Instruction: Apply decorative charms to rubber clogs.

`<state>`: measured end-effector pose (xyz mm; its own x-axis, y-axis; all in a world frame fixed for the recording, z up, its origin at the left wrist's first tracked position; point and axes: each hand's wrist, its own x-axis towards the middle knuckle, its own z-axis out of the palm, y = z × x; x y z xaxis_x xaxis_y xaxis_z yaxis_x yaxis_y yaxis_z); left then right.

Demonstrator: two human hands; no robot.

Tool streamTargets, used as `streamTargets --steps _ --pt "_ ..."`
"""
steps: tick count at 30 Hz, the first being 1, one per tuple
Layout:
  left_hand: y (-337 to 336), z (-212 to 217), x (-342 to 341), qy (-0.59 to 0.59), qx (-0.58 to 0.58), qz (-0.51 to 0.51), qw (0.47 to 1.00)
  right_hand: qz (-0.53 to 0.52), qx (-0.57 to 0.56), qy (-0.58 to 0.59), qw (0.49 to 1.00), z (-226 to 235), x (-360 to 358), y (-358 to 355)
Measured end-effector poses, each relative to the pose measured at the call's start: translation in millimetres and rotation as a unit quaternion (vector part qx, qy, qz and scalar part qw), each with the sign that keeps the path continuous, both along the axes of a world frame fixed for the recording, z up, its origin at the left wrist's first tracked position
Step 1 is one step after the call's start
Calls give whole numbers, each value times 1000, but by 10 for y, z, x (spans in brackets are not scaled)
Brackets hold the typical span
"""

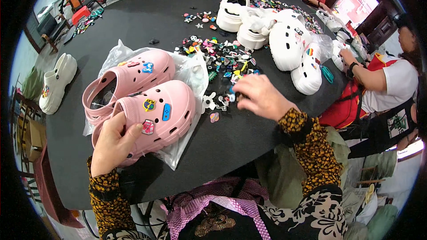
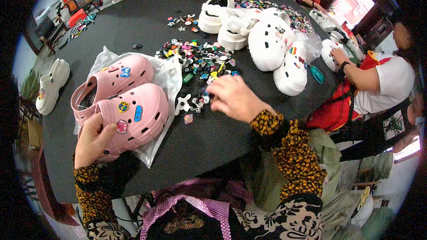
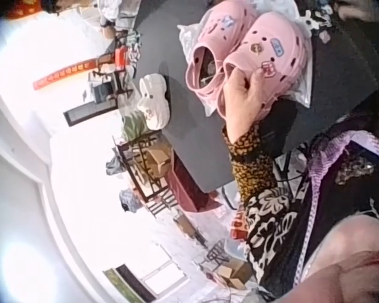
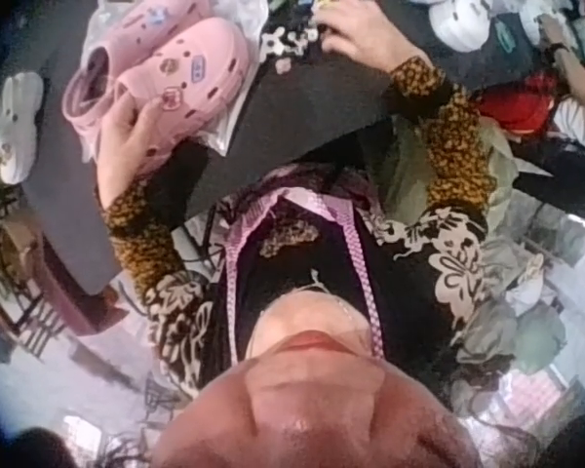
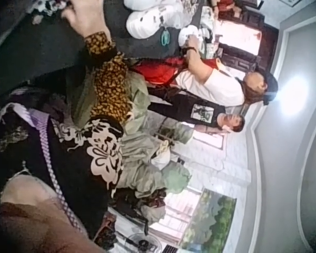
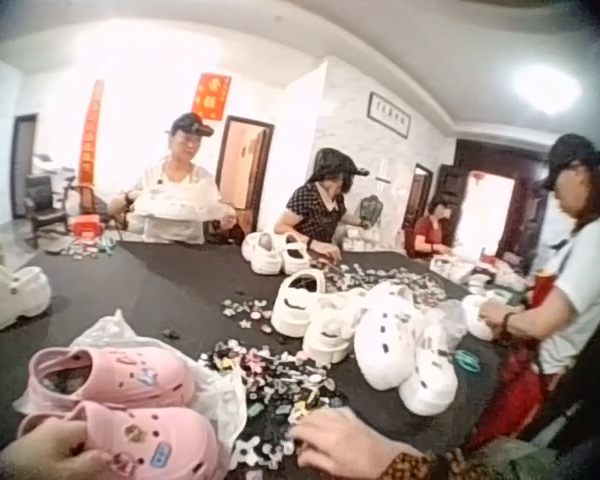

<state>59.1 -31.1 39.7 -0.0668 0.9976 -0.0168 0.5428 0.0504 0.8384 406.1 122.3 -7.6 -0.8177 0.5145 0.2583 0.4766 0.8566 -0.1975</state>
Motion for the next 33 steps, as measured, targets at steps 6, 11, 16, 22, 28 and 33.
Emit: streamTargets --steps 6,11,16,22,28,33 --pt "11 -11 7 9 4 3 1000 -119 56 160 978 27 37 402" --pt "6 -4 2 21 6 -1 1000 -125 6 133 983 127 154 232" --pt "2 -37 -8 15 14 4 1000 -1 -45 91 995 26 119 25" --pt "17 -50 25 -3 3 12 1000 -37 -7 8 999 -133 6 -122" --pt "-41 31 -28 2 -9 3 1000 -50 31 25 998 -180 -46 -135" --pt "-102 13 -127 50 7 -23 998 -61 -25 39 997 197 -154 -308"
